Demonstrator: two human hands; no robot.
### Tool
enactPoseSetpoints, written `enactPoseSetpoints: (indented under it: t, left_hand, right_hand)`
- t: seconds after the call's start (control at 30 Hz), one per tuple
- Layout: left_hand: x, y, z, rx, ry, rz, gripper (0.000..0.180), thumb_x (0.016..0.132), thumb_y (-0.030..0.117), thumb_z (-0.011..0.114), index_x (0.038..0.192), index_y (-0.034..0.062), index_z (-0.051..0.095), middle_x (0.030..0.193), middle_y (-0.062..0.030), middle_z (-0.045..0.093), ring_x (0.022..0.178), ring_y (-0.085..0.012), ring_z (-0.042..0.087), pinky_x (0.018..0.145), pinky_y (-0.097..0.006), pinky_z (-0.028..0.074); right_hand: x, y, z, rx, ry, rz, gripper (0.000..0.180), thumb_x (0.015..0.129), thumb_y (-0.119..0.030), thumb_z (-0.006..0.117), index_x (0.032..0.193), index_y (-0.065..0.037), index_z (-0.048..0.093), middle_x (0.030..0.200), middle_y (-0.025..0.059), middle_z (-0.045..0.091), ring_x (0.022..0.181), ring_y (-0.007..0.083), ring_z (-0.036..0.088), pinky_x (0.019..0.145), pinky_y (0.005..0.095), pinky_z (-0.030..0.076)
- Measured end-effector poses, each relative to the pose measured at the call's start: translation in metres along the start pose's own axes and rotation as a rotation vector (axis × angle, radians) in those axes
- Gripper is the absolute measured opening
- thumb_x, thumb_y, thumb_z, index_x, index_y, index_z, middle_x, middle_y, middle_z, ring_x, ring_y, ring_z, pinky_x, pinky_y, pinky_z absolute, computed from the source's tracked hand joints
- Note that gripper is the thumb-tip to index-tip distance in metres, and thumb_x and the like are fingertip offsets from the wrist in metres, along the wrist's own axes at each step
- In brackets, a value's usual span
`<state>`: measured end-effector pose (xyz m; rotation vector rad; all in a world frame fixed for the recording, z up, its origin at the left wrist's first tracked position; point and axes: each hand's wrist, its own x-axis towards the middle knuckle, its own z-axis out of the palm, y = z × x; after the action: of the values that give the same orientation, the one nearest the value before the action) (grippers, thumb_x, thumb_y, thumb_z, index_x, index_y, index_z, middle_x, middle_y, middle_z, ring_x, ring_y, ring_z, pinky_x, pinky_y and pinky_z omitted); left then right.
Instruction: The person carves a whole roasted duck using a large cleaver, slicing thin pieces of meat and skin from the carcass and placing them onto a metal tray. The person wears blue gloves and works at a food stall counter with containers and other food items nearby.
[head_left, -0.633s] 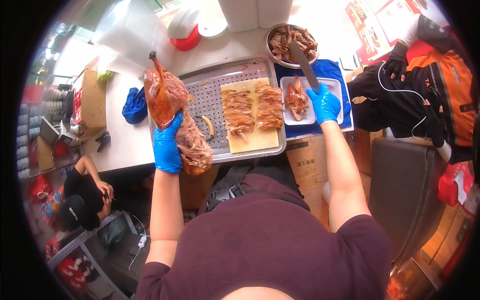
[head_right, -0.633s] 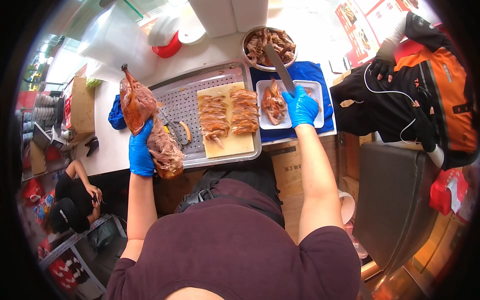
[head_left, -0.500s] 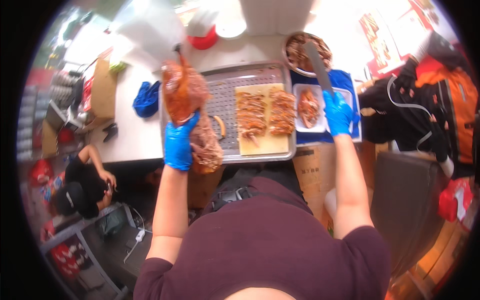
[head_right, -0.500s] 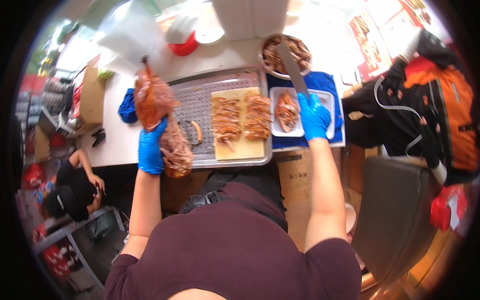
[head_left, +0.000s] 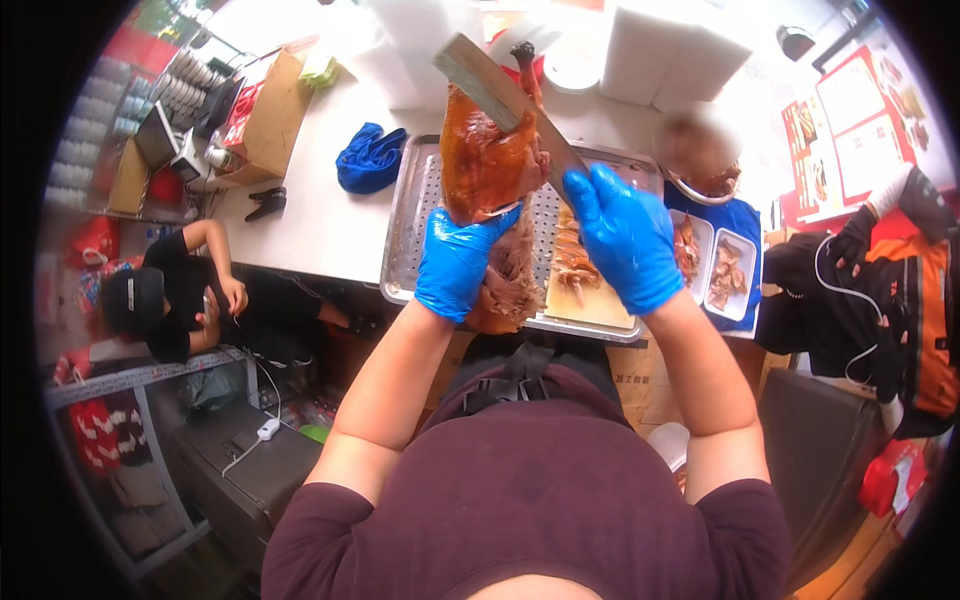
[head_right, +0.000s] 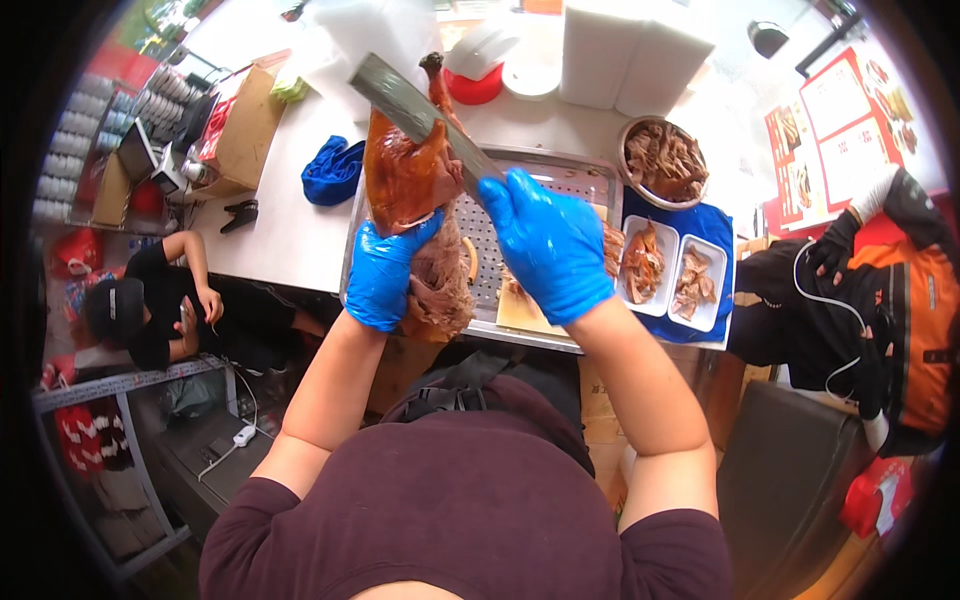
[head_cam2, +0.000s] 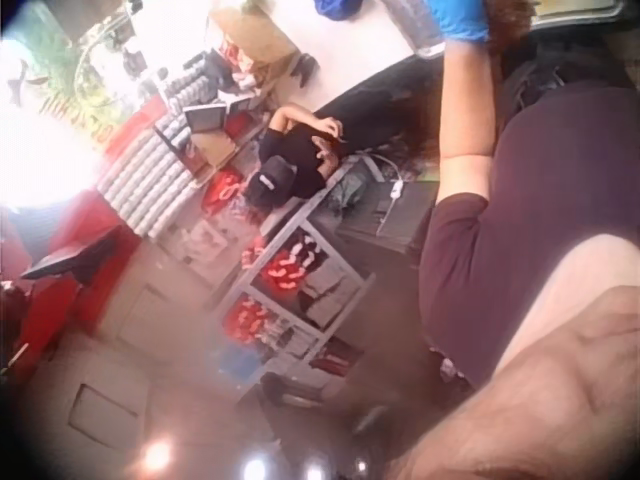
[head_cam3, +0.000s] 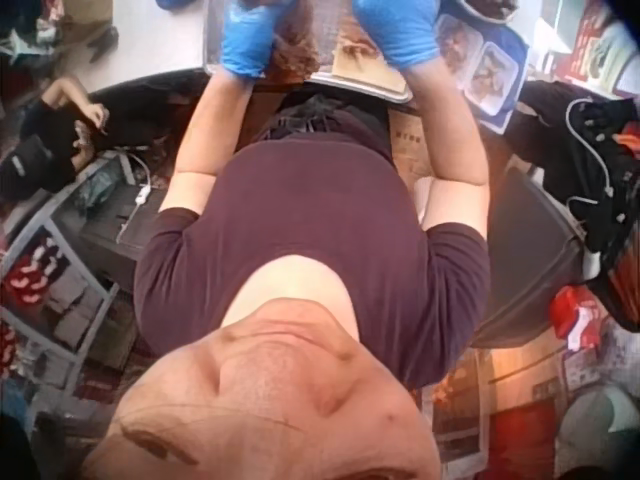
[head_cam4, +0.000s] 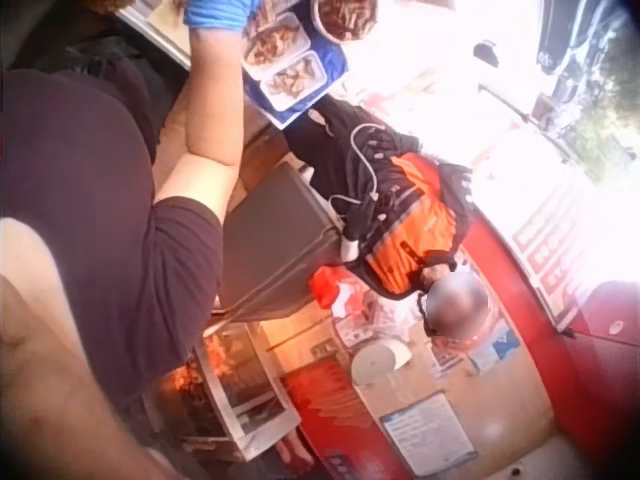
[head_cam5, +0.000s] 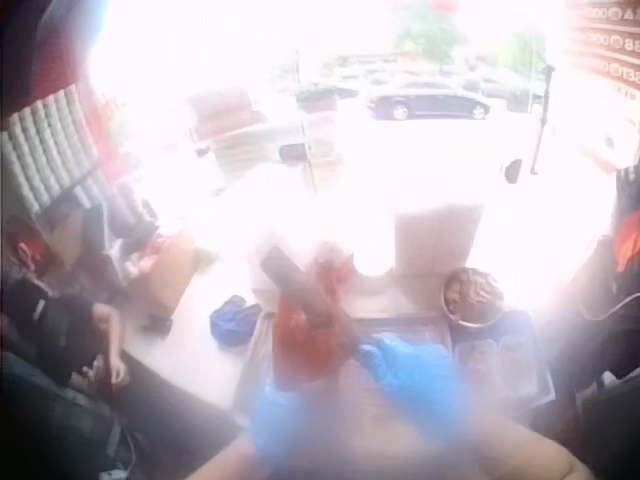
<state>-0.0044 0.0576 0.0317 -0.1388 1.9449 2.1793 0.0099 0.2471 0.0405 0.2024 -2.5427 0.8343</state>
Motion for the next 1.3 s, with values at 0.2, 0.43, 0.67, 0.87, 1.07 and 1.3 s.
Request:
enactPoseSetpoints:
  t: [0.2,0.43,0.67,0.87,1.07,1.3]
  left_hand:
    - [0.004,-0.013,-0.013,0.033,0.001,0.075,0.046,0.083,0.016,0.078,0.121,-0.0026,0.061,0.116,-0.0112,0.067,0.104,-0.0194,0.064,0.092,-0.033,0.051]
    - [0.009,-0.029,0.001,0.068,0.007,0.159,0.048,0.084,0.014,0.076,0.125,-0.0031,0.058,0.113,-0.0139,0.069,0.102,-0.0222,0.066,0.089,-0.034,0.052]
    - [0.004,-0.021,0.013,-0.105,-0.132,-0.167,0.035,0.088,0.019,0.07,0.116,-0.0004,0.064,0.105,-0.0087,0.069,0.095,-0.0172,0.065,0.081,-0.029,0.052]
    - [0.027,-0.033,0.009,-0.269,-0.155,-0.275,0.035,0.089,0.019,0.067,0.118,-0.0008,0.064,0.112,-0.0122,0.066,0.103,-0.0214,0.065,0.089,-0.036,0.054]
    - [0.035,-0.034,-0.016,-0.115,0.085,-0.247,0.043,0.091,0.018,0.066,0.128,-0.001,0.057,0.114,-0.0114,0.065,0.098,-0.0247,0.067,0.084,-0.037,0.057]
    - [0.032,-0.043,-0.015,-0.088,0.084,-0.274,0.044,0.09,0.017,0.066,0.13,0.0019,0.055,0.113,-0.0111,0.066,0.096,-0.0257,0.068,0.083,-0.04,0.058]
  right_hand:
    - [-0.006,-0.011,0.017,0.09,-0.195,0.185,0.042,0.096,-0.047,0.053,0.089,-0.008,0.064,0.068,0.0188,0.064,0.062,0.0371,0.064,0.053,0.0438,0.049]
    - [0.024,-0.027,0.033,0.079,-0.068,0.321,0.051,0.075,-0.056,0.077,0.092,-0.008,0.073,0.074,0.0107,0.071,0.064,0.0254,0.069,0.058,0.0327,0.052]
    - [0.009,0.003,0.043,0.04,0.183,0.023,0.037,0.071,-0.049,0.081,0.071,-0.014,0.069,0.057,0.0094,0.061,0.046,0.0273,0.06,0.045,0.0323,0.046]
    - [-0.027,0.009,0.027,0.28,0.179,0.133,0.034,0.069,-0.042,0.084,0.074,-0.013,0.068,0.065,0.0121,0.063,0.058,0.0299,0.064,0.054,0.0348,0.049]
    - [-0.112,0.126,-0.049,0.079,0.018,0.739,0.061,0.082,-0.067,0.06,0.092,-0.008,0.072,0.076,0.0153,0.069,0.067,0.0305,0.069,0.061,0.0401,0.052]
    - [-0.213,0.238,-0.039,-0.271,-0.176,0.654,0.025,0.094,-0.018,0.057,0.116,-0.007,0.061,0.09,0.0203,0.068,0.078,0.0349,0.068,0.068,0.0444,0.053]
